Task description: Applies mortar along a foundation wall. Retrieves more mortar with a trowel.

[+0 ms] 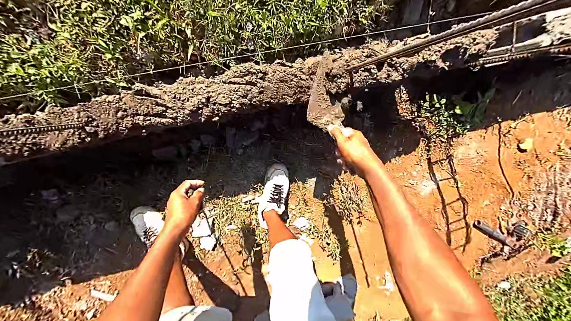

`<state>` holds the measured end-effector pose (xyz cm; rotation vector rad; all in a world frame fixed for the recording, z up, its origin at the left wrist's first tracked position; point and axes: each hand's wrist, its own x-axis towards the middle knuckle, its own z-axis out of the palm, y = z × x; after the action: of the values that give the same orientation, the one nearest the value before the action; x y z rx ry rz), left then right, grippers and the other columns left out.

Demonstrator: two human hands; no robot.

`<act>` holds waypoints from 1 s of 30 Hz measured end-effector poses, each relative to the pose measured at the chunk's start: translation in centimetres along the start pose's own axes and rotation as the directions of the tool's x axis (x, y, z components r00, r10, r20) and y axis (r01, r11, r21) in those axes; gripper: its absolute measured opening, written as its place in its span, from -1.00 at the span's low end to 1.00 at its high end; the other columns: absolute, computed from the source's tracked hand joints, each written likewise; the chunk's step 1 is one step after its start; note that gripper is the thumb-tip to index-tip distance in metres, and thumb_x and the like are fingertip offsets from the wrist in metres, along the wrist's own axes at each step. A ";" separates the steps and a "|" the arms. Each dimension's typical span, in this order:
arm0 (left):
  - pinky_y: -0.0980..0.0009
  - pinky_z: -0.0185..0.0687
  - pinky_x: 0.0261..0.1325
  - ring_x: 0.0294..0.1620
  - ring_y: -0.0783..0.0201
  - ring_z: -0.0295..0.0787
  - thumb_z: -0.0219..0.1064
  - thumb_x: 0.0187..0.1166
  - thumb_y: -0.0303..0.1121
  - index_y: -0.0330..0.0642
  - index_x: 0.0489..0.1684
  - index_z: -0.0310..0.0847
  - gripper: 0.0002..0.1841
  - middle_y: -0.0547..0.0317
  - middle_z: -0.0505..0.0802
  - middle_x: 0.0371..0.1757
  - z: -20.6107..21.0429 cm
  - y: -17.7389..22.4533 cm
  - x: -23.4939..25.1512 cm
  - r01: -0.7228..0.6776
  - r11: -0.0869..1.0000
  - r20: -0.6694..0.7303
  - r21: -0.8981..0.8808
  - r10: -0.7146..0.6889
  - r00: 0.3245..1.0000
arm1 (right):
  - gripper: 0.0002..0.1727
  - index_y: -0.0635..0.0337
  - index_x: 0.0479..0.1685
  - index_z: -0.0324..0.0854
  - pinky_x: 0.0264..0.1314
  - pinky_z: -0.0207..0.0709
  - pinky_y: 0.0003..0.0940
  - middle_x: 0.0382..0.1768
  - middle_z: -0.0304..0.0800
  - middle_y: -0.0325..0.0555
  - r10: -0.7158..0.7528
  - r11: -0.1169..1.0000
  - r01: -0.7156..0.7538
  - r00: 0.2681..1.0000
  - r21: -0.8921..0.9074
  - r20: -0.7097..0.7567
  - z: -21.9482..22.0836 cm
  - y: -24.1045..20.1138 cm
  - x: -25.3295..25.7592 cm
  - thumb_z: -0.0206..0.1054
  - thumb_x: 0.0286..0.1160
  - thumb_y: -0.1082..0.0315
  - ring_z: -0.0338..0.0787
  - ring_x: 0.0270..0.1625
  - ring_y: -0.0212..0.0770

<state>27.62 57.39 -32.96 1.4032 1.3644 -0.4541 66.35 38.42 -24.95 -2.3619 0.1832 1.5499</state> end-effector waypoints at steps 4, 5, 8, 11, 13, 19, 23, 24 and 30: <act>0.21 0.76 -0.31 -0.44 0.22 0.75 0.19 0.77 -0.39 -0.26 0.34 0.60 -0.71 -0.06 0.82 -0.10 2.2 6.7 0.5 -0.085 0.996 0.061 -0.036 0.087 0.994 | -0.40 0.19 0.12 0.64 -0.27 0.62 0.07 -0.35 0.70 0.12 -0.060 0.974 0.071 0.997 -0.214 0.054 -0.3 3.2 -5.6 0.14 0.74 -0.24 0.70 -0.41 0.03; 0.20 0.78 -0.29 -0.43 0.20 0.76 0.19 0.78 -0.39 -0.25 0.36 0.59 -0.71 -0.07 0.82 -0.07 3.1 8.6 0.8 -0.120 0.992 0.079 -0.030 0.123 0.989 | -0.43 0.19 0.09 0.64 -0.19 0.62 0.13 -0.31 0.72 0.14 -0.072 0.965 0.083 0.996 -0.247 0.053 -0.8 4.7 -6.5 0.19 0.72 -0.21 0.73 -0.34 0.07; 0.00 0.77 -0.21 -0.35 0.04 0.79 0.22 0.76 -0.37 -0.13 0.48 0.53 -0.64 -0.16 0.81 0.01 6.2 14.9 2.1 -0.293 0.954 0.143 0.068 0.281 0.949 | -0.48 0.25 0.28 0.54 -0.06 0.63 0.21 -0.16 0.74 0.24 -0.036 0.972 0.021 0.998 -0.232 -0.059 -4.1 7.7 -7.3 0.21 0.76 -0.07 0.77 -0.23 0.15; -0.18 0.72 0.20 0.11 -0.14 0.84 0.25 0.71 -0.39 -0.16 0.63 0.43 -0.52 -0.26 0.77 0.32 10.2 22.7 3.0 -0.486 0.846 0.207 0.218 0.446 0.871 | -0.44 0.30 0.41 0.45 0.06 0.61 0.38 0.01 0.75 0.38 -0.027 0.964 -0.038 0.971 -0.264 -0.239 -8.8 7.1 -4.7 0.20 0.75 -0.03 0.81 0.01 0.34; -0.18 0.51 0.51 0.42 -0.20 0.68 0.26 0.71 -0.38 -0.27 0.65 0.40 -0.49 -0.33 0.68 0.45 13.1 27.2 3.8 -0.585 0.747 0.235 0.315 0.536 0.811 | -0.40 0.35 0.47 0.42 0.26 0.50 0.49 0.18 0.71 0.45 -0.063 0.963 -0.028 0.945 -0.269 -0.321 -11.6 4.9 -2.3 0.21 0.74 0.00 0.73 0.26 0.43; -0.16 0.57 0.48 0.47 -0.33 0.58 0.58 0.42 -0.24 -0.33 0.79 0.16 -0.09 -0.44 0.40 0.64 19.4 36.0 5.4 -0.497 0.689 0.108 0.528 0.526 0.844 | -0.42 0.41 0.61 0.31 0.41 0.51 0.36 0.40 0.62 0.41 -0.151 0.962 0.039 0.901 -0.270 -0.406 -12.2 -3.1 1.9 0.16 0.68 0.28 0.63 0.49 0.35; -0.24 0.69 0.31 0.34 -0.48 0.64 0.75 0.19 -0.15 -0.24 0.87 0.00 0.18 -0.57 0.21 0.71 21.5 36.5 5.9 -0.435 0.666 0.082 0.606 0.491 0.867 | -0.56 0.34 0.52 0.36 0.17 0.68 0.21 0.10 0.79 0.30 -0.230 0.942 0.130 0.921 -0.309 -0.315 -7.1 -1.5 0.1 0.01 0.79 0.32 0.82 0.23 0.27; -0.27 0.70 0.26 0.29 -0.52 0.65 0.77 0.17 -0.17 -0.21 0.85 0.04 0.16 -0.60 0.19 0.71 21.9 36.8 6.0 -0.430 0.660 0.084 0.616 0.488 0.869 | -0.55 0.34 0.54 0.36 0.19 0.67 0.23 0.13 0.78 0.31 -0.220 0.937 0.131 0.942 -0.325 -0.254 -8.0 -1.1 -0.1 0.03 0.78 0.31 0.81 0.25 0.29; -0.21 0.70 0.30 0.32 -0.45 0.66 0.73 0.23 -0.13 -0.18 0.79 0.14 0.06 -0.52 0.22 0.72 21.8 36.8 7.0 -0.370 0.641 0.093 0.672 0.423 0.901 | -0.47 0.30 0.52 0.43 0.31 0.58 0.31 0.30 0.72 0.30 -0.186 0.929 0.107 0.963 -0.355 -0.197 -12.6 -0.2 2.2 0.23 0.67 0.19 0.72 0.39 0.29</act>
<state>70.42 50.73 -31.26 2.2925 0.9054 -0.6433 78.24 34.64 -22.29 -2.7471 -0.2315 1.3250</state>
